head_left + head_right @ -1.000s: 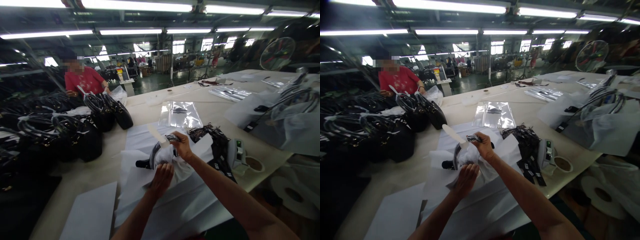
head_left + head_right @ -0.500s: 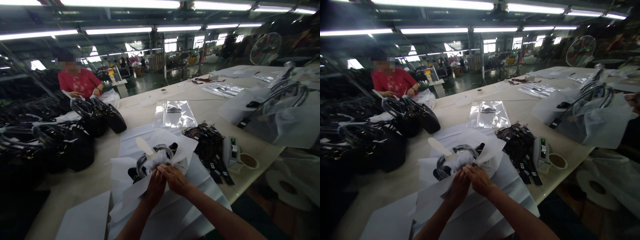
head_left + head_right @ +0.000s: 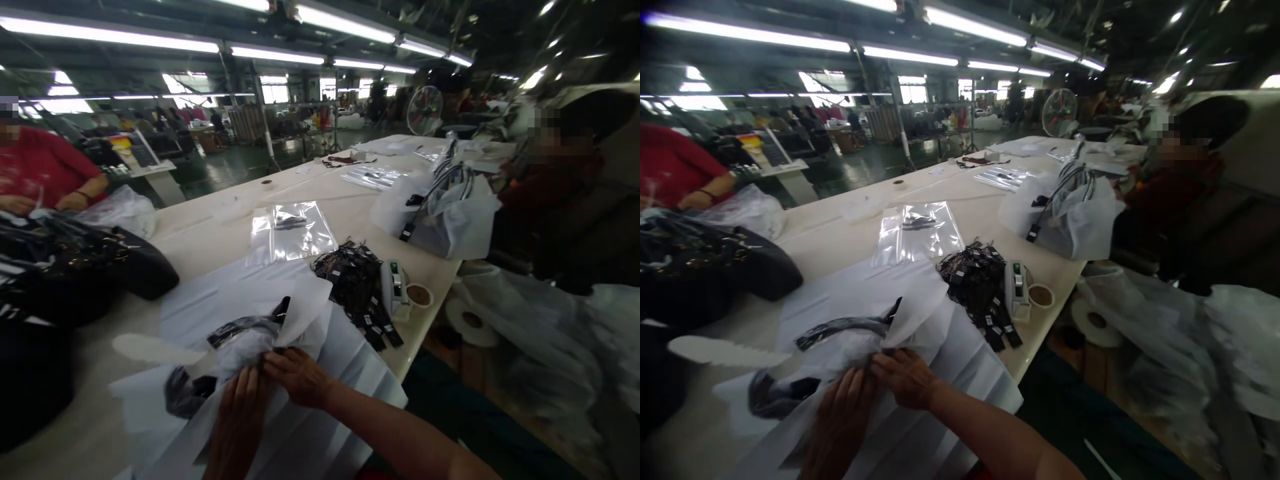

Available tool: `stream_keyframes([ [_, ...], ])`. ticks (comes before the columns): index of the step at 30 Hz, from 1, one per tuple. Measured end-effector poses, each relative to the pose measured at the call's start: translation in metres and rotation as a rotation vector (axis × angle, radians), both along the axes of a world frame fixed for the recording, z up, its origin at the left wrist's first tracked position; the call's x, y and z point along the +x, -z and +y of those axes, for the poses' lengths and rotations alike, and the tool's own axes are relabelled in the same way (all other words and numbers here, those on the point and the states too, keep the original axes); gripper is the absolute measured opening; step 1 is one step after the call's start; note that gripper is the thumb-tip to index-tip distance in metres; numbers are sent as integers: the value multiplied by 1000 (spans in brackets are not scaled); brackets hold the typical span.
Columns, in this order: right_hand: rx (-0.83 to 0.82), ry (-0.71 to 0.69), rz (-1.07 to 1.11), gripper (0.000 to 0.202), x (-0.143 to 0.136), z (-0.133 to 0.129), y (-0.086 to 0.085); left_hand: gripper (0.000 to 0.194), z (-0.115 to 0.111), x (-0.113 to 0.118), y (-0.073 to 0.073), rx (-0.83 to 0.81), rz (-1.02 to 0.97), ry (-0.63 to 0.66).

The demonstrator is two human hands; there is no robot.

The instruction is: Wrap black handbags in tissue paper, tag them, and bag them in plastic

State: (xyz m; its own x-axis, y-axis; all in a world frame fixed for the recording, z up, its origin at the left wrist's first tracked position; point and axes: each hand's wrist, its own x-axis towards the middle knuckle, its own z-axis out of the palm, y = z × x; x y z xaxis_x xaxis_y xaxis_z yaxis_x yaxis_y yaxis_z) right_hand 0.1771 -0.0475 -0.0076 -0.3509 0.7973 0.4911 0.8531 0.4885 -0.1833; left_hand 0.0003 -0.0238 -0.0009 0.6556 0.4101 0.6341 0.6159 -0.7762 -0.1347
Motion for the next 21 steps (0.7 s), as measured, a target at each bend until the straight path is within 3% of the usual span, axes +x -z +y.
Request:
stream_keyframes([
  [5, -132, -38, -16, 41, 28, -26, -3, 56, 6, -2, 1, -14, 32, -18],
  [7, -145, -39, 45, 39, 49, -42, -2, 58, 9, -4, -1, 49, 112, -9],
  [9, -82, 47, 184, 36, 79, -56, 0, 58, 12, -7, -2, 107, 217, 11],
  [11, -9, 315, 394, 30, 120, -66, 2, 53, 14, -10, -2, 136, 276, 8],
  [14, -1, 971, 710, 22, 195, -69, 5, 48, 16, -9, 0, 173, 281, 20],
  [15, -4, 1123, 764, 23, 219, -69, 6, 48, 16, -9, 0, 186, 270, 27],
  [17, -29, 1296, 841, 20, 261, -66, 10, 50, 17, -8, 0, 218, 242, 28],
  [21, -116, 1333, 1015, 23, 301, -60, 25, 57, 17, -7, 1, 249, 241, 2],
])
